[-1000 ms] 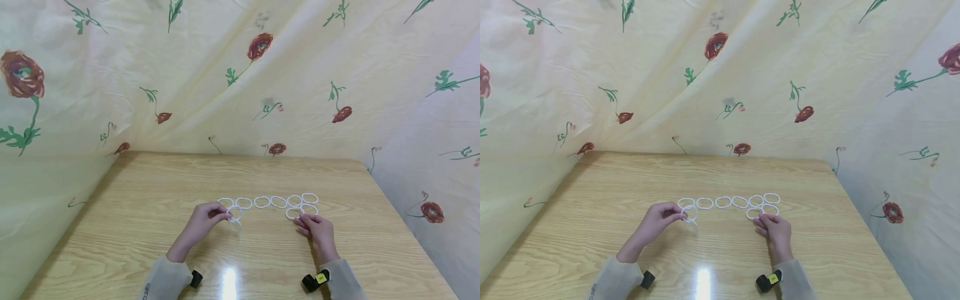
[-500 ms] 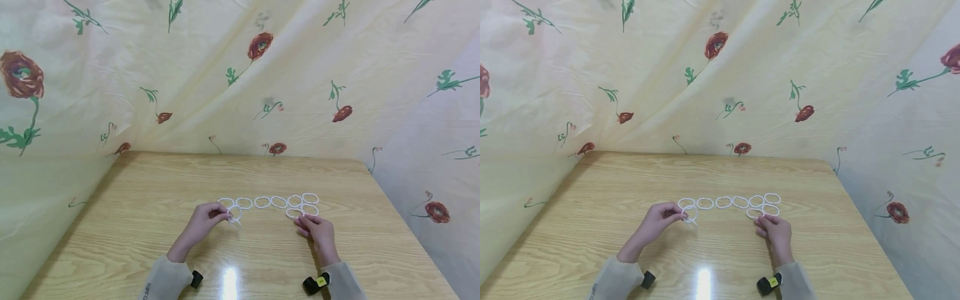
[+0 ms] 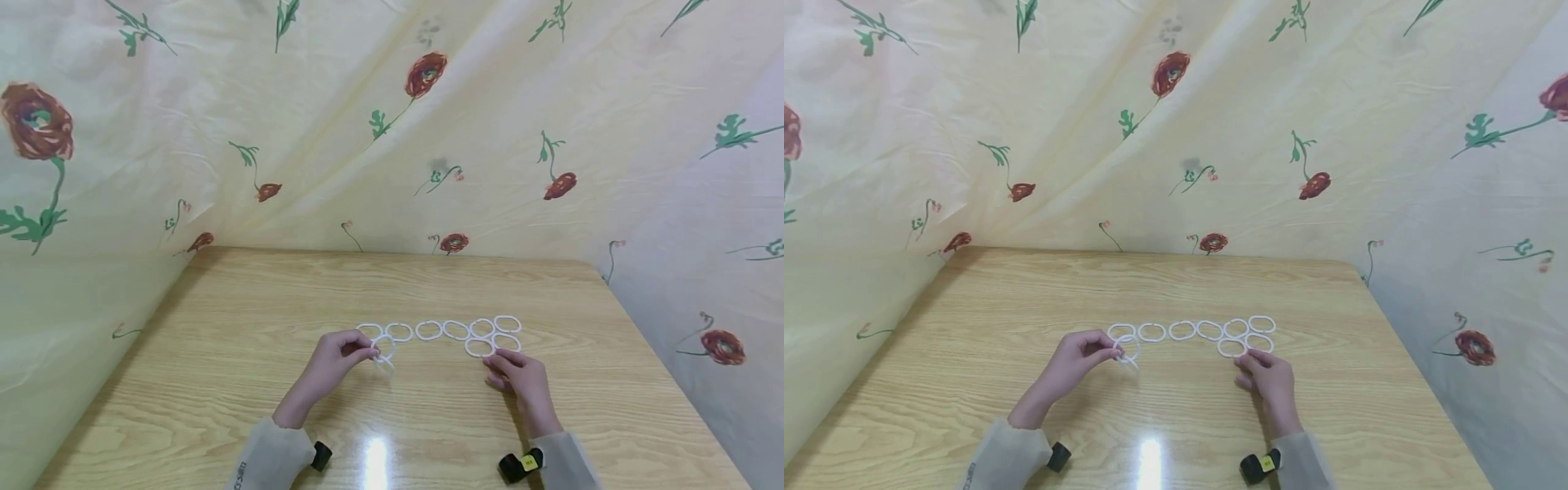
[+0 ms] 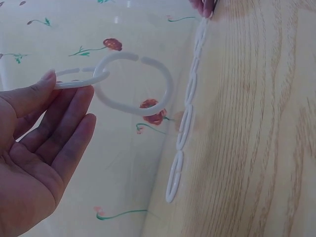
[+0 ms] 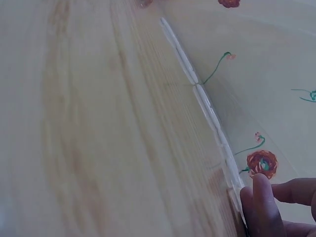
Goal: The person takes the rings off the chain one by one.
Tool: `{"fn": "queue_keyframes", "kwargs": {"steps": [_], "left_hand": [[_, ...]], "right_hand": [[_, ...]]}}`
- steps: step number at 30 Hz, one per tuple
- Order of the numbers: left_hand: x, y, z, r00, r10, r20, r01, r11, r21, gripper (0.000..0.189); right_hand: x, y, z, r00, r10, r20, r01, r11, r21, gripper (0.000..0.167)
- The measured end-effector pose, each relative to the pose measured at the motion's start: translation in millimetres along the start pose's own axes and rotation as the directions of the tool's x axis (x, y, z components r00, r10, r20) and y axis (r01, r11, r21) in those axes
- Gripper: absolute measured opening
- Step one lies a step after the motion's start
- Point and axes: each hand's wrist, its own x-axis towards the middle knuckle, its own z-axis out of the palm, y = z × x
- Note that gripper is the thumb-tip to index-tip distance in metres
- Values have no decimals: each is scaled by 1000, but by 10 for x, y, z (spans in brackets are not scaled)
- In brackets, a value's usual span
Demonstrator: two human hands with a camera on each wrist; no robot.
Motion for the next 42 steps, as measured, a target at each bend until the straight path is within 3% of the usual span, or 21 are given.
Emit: {"fn": "queue_keyframes", "kwargs": {"steps": [11,25,30,37,42], "left_hand": [[-2,23,-8,1000,3,8,-3,1000,-1,11],[5,6,-12,1000,7,5,-7,1000,-16,12],[2,0,-19,1000,0,-4,0,1000,-23,13],[9,6,-18,1000,-14,-18,13,1000,-18,12],[19,12,-22,999,-16,-31,16,1000,-15,12]], "right_hand": [[-56,-120,12,999,-34,42,38,995,-87,48],[-261,-354,569,967,-173,186,202,968,-149,38],[-336,-330,752,929,-205,308,270,945,-186,35],[-393,-267,976,855,-219,469,350,912,-213,32],[-430,-264,1102,846,-217,487,359,907,-218,29]]}}
